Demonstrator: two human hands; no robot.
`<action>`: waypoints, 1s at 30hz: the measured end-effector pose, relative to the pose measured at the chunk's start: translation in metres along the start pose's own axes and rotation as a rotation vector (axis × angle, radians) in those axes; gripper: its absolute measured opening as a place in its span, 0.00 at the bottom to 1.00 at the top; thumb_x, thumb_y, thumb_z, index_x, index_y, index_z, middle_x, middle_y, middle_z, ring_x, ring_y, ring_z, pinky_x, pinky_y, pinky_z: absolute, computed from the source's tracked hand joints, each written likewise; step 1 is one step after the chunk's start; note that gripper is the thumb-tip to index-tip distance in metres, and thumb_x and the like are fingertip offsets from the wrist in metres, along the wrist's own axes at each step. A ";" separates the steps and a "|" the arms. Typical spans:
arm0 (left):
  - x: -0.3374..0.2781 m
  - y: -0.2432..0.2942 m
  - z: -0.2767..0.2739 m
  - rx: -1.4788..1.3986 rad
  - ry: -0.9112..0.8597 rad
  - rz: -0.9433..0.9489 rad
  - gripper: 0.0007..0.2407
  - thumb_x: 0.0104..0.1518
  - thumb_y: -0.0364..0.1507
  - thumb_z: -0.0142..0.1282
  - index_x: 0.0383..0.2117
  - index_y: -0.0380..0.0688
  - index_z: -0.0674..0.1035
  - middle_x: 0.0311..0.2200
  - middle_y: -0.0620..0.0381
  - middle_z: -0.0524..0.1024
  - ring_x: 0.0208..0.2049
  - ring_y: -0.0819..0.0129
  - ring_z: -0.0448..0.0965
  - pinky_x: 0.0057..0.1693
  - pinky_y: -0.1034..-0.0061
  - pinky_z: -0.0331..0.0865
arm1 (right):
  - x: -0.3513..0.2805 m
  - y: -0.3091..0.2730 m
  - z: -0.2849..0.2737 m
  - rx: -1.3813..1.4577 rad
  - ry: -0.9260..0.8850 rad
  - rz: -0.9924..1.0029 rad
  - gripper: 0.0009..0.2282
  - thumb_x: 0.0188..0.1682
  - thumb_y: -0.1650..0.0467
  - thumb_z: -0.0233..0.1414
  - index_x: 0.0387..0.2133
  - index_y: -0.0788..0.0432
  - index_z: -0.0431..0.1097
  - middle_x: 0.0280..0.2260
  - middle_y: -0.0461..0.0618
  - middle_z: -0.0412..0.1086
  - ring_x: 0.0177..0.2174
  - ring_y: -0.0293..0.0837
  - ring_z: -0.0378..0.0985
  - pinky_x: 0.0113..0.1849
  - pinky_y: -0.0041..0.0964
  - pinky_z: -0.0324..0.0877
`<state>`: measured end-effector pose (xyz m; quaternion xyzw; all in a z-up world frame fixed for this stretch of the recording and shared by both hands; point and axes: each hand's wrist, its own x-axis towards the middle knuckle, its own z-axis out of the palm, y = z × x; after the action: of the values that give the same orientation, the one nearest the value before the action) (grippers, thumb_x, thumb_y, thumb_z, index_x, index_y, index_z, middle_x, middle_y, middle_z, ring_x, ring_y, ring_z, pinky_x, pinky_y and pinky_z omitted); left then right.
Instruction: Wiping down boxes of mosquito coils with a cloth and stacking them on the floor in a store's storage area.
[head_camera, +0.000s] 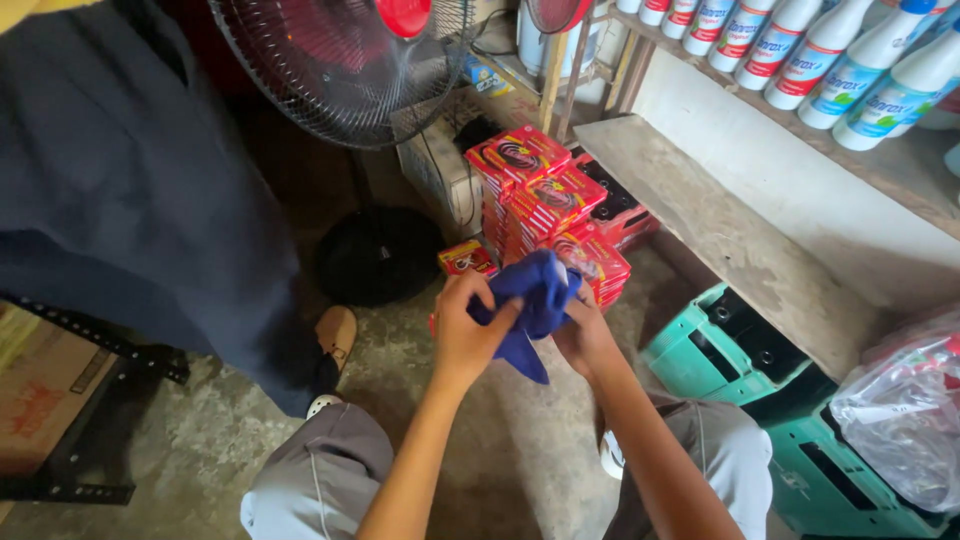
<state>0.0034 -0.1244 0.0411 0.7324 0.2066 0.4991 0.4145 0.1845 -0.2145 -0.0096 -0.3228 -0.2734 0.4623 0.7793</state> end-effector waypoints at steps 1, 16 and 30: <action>0.002 0.005 -0.001 0.000 0.031 -0.106 0.20 0.44 0.29 0.76 0.35 0.41 0.72 0.37 0.52 0.76 0.42 0.63 0.78 0.52 0.70 0.72 | 0.000 0.002 -0.006 0.038 -0.021 0.046 0.20 0.48 0.71 0.56 0.55 0.57 0.67 0.47 0.47 0.74 0.47 0.44 0.76 0.51 0.45 0.70; 0.012 0.031 -0.023 -0.563 0.024 -0.449 0.28 0.42 0.17 0.64 0.55 0.47 0.74 0.49 0.58 0.79 0.51 0.69 0.78 0.57 0.74 0.71 | 0.003 -0.002 0.042 -0.519 0.021 -0.228 0.13 0.55 0.73 0.49 0.53 0.61 0.69 0.47 0.48 0.70 0.48 0.41 0.72 0.52 0.35 0.66; 0.001 -0.012 -0.004 -0.307 0.256 -0.182 0.16 0.45 0.14 0.62 0.37 0.43 0.70 0.30 0.63 0.70 0.35 0.77 0.72 0.45 0.81 0.69 | -0.013 -0.051 0.076 -0.747 0.119 -0.523 0.05 0.59 0.71 0.53 0.36 0.62 0.70 0.34 0.42 0.64 0.36 0.36 0.66 0.40 0.30 0.63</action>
<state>0.0016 -0.1158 0.0326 0.5694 0.2445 0.5742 0.5350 0.1516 -0.2258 0.0758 -0.5279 -0.4484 0.1006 0.7143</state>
